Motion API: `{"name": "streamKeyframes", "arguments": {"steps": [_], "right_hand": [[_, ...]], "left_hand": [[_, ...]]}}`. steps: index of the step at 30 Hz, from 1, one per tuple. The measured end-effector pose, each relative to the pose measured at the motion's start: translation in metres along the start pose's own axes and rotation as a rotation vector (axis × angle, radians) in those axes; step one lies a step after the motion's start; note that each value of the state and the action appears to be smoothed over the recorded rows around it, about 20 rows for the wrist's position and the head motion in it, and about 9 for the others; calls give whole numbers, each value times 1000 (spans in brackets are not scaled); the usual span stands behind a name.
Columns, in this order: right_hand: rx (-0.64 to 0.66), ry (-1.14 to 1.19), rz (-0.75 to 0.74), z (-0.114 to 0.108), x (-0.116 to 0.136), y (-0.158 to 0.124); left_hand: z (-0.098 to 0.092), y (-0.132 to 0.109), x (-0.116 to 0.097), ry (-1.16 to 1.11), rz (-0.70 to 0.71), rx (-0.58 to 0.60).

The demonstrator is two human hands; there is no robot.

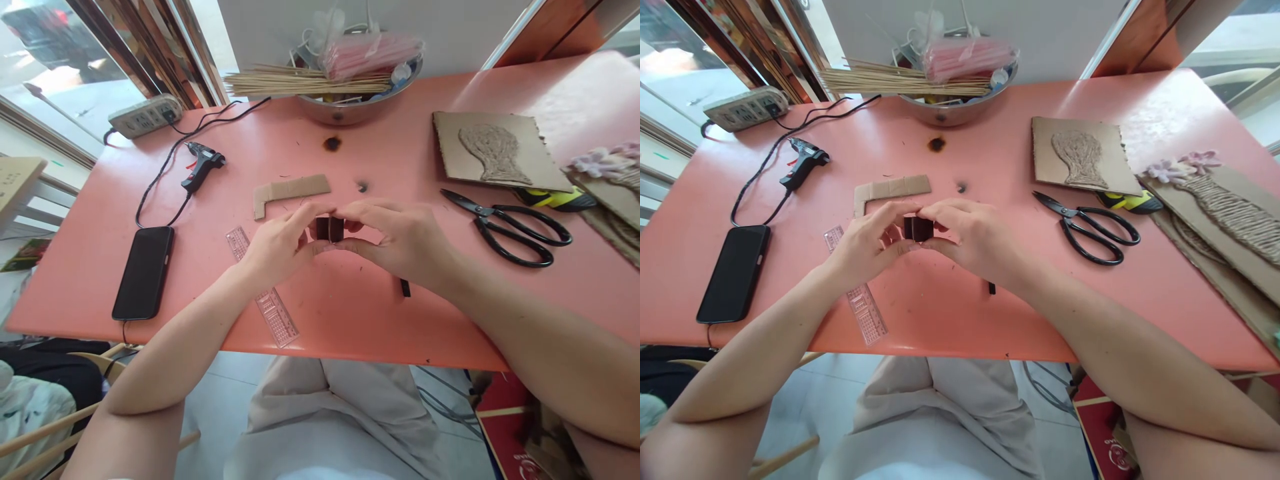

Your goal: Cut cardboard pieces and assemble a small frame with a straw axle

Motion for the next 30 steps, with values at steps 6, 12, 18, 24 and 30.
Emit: {"name": "streamKeyframes", "arguments": {"steps": [6, 12, 18, 24, 30], "right_hand": [[-31, 295, 241, -2, -4, 6], [65, 392, 273, 3, -4, 9], [80, 244, 269, 3, -12, 8], [90, 128, 310, 5, -23, 8], [98, 130, 318, 8, -20, 8]], "left_hand": [[-7, 1, 3, 176, -13, -74], [5, 2, 4, 195, 142, -96], [0, 10, 10, 70, -69, -61], [-7, 17, 19, -32, -197, -15], [-7, 16, 20, -57, -211, -8]]}}
Point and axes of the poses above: each hand's wrist, its own y-axis towards the middle knuckle, its own z-axis out of the palm, x = y × z, the point moved 2 cm from there along y, towards the middle knuckle, and after that the axes turned 8 degrees about -x, right-handed, at the moved point
